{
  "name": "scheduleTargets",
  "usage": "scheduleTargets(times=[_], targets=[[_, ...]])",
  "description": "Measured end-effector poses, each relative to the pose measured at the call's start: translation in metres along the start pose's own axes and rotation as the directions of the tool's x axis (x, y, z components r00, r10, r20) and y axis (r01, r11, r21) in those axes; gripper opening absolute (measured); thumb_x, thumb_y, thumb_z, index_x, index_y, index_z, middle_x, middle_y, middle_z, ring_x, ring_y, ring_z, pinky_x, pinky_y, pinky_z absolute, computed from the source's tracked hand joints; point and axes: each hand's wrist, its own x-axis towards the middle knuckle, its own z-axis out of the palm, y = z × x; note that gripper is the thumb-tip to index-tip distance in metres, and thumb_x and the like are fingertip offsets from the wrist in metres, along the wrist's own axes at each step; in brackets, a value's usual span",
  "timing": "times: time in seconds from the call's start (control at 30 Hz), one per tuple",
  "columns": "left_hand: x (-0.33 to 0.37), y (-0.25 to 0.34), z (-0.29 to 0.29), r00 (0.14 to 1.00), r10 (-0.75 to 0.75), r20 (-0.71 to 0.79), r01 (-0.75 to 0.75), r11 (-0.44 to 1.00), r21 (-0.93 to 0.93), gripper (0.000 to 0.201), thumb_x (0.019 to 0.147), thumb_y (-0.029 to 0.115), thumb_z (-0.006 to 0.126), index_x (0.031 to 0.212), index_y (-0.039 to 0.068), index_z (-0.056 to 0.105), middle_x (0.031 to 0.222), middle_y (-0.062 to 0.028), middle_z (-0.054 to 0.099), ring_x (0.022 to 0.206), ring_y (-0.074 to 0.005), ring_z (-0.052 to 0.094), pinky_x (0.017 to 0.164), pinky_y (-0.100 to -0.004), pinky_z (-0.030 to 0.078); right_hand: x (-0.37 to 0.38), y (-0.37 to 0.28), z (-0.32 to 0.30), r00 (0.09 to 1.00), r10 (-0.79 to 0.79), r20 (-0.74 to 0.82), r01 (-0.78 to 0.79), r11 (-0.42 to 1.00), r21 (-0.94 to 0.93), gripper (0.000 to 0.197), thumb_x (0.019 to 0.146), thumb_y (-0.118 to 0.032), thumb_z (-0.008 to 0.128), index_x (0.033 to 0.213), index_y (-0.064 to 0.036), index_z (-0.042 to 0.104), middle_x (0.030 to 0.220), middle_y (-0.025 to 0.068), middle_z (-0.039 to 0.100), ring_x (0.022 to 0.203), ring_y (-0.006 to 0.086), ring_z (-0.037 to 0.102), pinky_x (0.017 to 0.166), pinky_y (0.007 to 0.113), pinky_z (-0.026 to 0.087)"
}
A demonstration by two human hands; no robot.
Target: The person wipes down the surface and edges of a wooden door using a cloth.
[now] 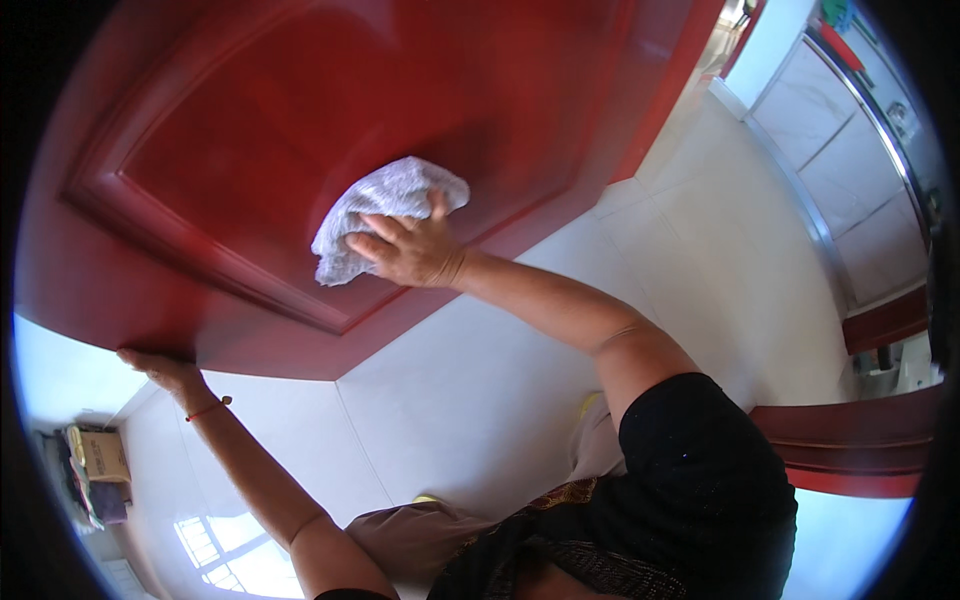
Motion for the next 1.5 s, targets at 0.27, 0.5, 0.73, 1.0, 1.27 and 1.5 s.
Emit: scheduleTargets(times=[0.27, 0.5, 0.73, 1.0, 1.27, 1.5], targets=[[-0.001, 0.002, -0.001, 1.000, 0.008, -0.019, -0.008, 1.000, -0.005, 0.075, 0.086, 0.063, 0.027, 0.137, 0.007, 0.026, 0.138, -0.0142, 0.030, 0.122, -0.0310, 0.033, 0.101, -0.0427, 0.032, 0.119, 0.089, -0.046, 0.856, 0.367, -0.363, -0.387, 0.922, 0.020, 0.060, 0.081, -0.060, 0.037, 0.119, -0.0167, 0.052, 0.132, 0.0177, 0.037, 0.124, 0.0344, 0.030, 0.095, 0.067, 0.005], [0.010, -0.016, -0.014, 0.993, 0.087, 0.076, -0.088, 0.996, 0.018, 0.072, 0.088, 0.061, 0.025, 0.137, 0.007, 0.026, 0.136, -0.0123, 0.031, 0.123, -0.0281, 0.032, 0.101, -0.0408, 0.031, 0.100, 0.001, -0.012, 0.941, 0.284, -0.186, -0.288, 0.958, 0.002, 0.057, 0.083, -0.058, 0.038, 0.122, -0.0177, 0.049, 0.133, 0.0180, 0.036, 0.126, 0.0312, 0.028, 0.098, 0.061, 0.003], [0.016, -0.022, -0.015, 0.998, 0.018, 0.052, -0.017, 1.000, -0.022, 0.079, 0.088, 0.064, 0.026, 0.138, 0.004, 0.024, 0.141, -0.0109, 0.028, 0.127, -0.0257, 0.028, 0.106, -0.0374, 0.024, 0.010, -0.069, 0.021, 0.954, -0.295, 0.041, 0.294, 0.955, 0.045, 0.035, 0.082, -0.037, 0.055, 0.116, -0.0365, 0.053, 0.120, -0.0059, 0.048, 0.105, 0.0094, 0.045, 0.100, 0.060, 0.004], [0.001, 0.000, -0.006, 0.997, -0.035, 0.067, 0.039, 0.998, -0.059, 0.069, 0.090, 0.057, 0.027, 0.136, 0.007, 0.026, 0.138, -0.0103, 0.031, 0.125, -0.0265, 0.029, 0.105, -0.0372, 0.025, 0.124, -0.016, -0.022, 0.984, 0.118, -0.132, -0.107, 0.991, 0.084, 0.055, 0.065, -0.038, 0.066, 0.117, -0.0229, 0.055, 0.132, 0.0120, 0.038, 0.117, 0.0304, 0.036, 0.099, 0.062, 0.006], [0.003, -0.005, -0.003, 0.997, -0.024, 0.077, 0.029, 0.998, -0.057, 0.069, 0.090, 0.057, 0.027, 0.136, 0.004, 0.026, 0.136, -0.0111, 0.032, 0.124, -0.0266, 0.031, 0.104, -0.0379, 0.027, 0.060, -0.086, 0.014, 0.952, -0.288, 0.105, 0.269, 0.949, 0.164, 0.035, 0.086, -0.020, 0.049, 0.118, -0.0338, 0.053, 0.117, -0.0083, 0.052, 0.098, 0.0044, 0.049, 0.100, 0.061, 0.003], [0.006, -0.008, -0.007, 0.997, 0.020, 0.081, -0.015, 0.998, -0.061, 0.070, 0.090, 0.057, 0.027, 0.138, 0.007, 0.024, 0.138, -0.0123, 0.030, 0.125, -0.0277, 0.032, 0.103, -0.0401, 0.029, 0.124, -0.003, -0.021, 0.975, 0.193, -0.112, -0.175, 0.973, 0.152, 0.048, 0.073, -0.047, 0.059, 0.117, -0.0291, 0.053, 0.131, 0.0066, 0.042, 0.112, 0.0208, 0.045, 0.100, 0.065, -0.002]])
